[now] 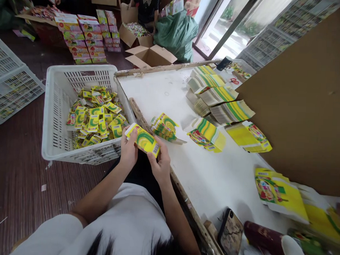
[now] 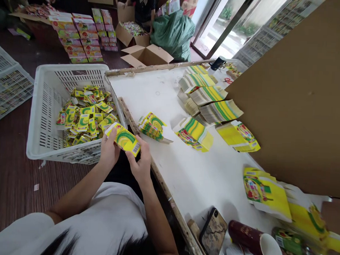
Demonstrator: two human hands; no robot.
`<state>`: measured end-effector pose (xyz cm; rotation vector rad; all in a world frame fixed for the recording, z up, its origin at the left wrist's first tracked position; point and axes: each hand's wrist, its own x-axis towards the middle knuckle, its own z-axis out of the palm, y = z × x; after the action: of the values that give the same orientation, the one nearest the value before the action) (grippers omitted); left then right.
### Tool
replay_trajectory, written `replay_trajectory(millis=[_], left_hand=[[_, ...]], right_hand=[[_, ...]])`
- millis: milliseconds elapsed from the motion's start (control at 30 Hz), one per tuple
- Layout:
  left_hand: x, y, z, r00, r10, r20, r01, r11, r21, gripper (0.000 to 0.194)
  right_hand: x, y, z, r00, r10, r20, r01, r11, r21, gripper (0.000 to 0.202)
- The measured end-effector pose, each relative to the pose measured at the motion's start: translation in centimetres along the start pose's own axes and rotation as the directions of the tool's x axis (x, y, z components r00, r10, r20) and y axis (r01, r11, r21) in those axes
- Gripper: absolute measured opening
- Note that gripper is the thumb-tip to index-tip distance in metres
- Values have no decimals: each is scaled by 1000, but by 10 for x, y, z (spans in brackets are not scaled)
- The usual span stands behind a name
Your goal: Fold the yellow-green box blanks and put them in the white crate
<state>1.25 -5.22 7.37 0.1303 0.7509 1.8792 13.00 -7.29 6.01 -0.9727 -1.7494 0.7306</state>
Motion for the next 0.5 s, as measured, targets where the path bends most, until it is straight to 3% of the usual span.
replay_trajectory(millis=[67,200,300,433,500], left_hand=[[4,0,-3,1000,-6,23,5,999,48,46],[8,-5,-9,991,-125,48,118,986,118,48],[7,-9,-12,991,-131,36,125,983,134,46],[6,-14,-12,987,-157,41,151,980,131,45],[9,-12,-11,985,-169,31,165,981,104,43]], right_hand=[[5,0,-8,999,-38,-21,37,999,-37,46],[14,-1,-19,991,-131,-7,128,975,-181,47],[17,0,-22,992,-125,3,122,961,-249,46],[15,4,-20,995,-103,-12,97,969,-228,43],[16,9,-20,995,-98,15,99,976,-192,54]])
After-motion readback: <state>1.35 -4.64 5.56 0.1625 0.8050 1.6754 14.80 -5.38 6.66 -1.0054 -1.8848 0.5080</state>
